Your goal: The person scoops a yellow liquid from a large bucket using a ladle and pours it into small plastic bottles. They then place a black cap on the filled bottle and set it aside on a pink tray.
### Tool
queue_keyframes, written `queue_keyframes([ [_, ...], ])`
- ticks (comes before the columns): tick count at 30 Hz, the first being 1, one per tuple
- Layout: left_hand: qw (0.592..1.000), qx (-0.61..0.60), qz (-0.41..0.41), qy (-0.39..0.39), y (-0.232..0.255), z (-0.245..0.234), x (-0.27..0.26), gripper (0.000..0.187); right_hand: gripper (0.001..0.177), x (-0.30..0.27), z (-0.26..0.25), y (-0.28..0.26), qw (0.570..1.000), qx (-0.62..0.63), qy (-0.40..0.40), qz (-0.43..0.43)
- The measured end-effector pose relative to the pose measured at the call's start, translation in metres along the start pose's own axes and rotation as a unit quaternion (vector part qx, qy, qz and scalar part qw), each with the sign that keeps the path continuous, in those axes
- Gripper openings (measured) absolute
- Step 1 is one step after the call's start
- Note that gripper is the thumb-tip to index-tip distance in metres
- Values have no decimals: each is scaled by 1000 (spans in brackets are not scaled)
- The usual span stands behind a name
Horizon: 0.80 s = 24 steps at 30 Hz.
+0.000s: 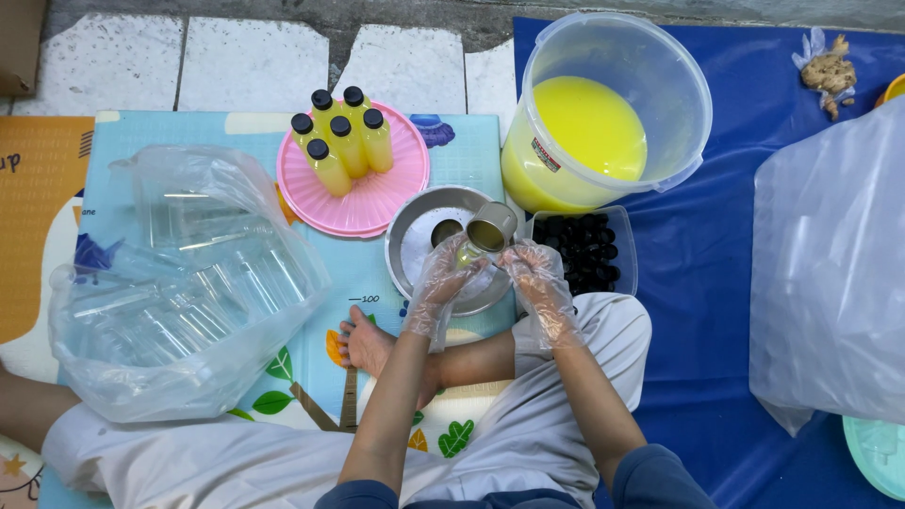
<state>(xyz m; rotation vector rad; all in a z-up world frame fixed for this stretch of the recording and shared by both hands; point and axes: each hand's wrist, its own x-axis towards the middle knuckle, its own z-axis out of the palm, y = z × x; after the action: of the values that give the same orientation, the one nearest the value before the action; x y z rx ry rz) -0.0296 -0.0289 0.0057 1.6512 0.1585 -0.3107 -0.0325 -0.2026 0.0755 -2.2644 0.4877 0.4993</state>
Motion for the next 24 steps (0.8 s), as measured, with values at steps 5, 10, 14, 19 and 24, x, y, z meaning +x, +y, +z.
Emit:
queue_keyframes([
  [5,1000,2,11,-3,10,-1,-5,61,40,-30,-16,-23,996,22,27,-79],
  [10,1000,3,10,-5,18,1,-8,61,50,-26,-5,-6,987,-42,43,-152],
  [14,1000,-3,9,4,12,2,-7,60,44,-18,8,3,974,-59,108,-191],
  [19,1000,18,-5,-1,10,3,-4,61,32,3,9,31,960,-49,116,-250],
  [24,1000,4,-7,3,20,2,-8,58,21,21,10,56,950,-33,77,-301],
])
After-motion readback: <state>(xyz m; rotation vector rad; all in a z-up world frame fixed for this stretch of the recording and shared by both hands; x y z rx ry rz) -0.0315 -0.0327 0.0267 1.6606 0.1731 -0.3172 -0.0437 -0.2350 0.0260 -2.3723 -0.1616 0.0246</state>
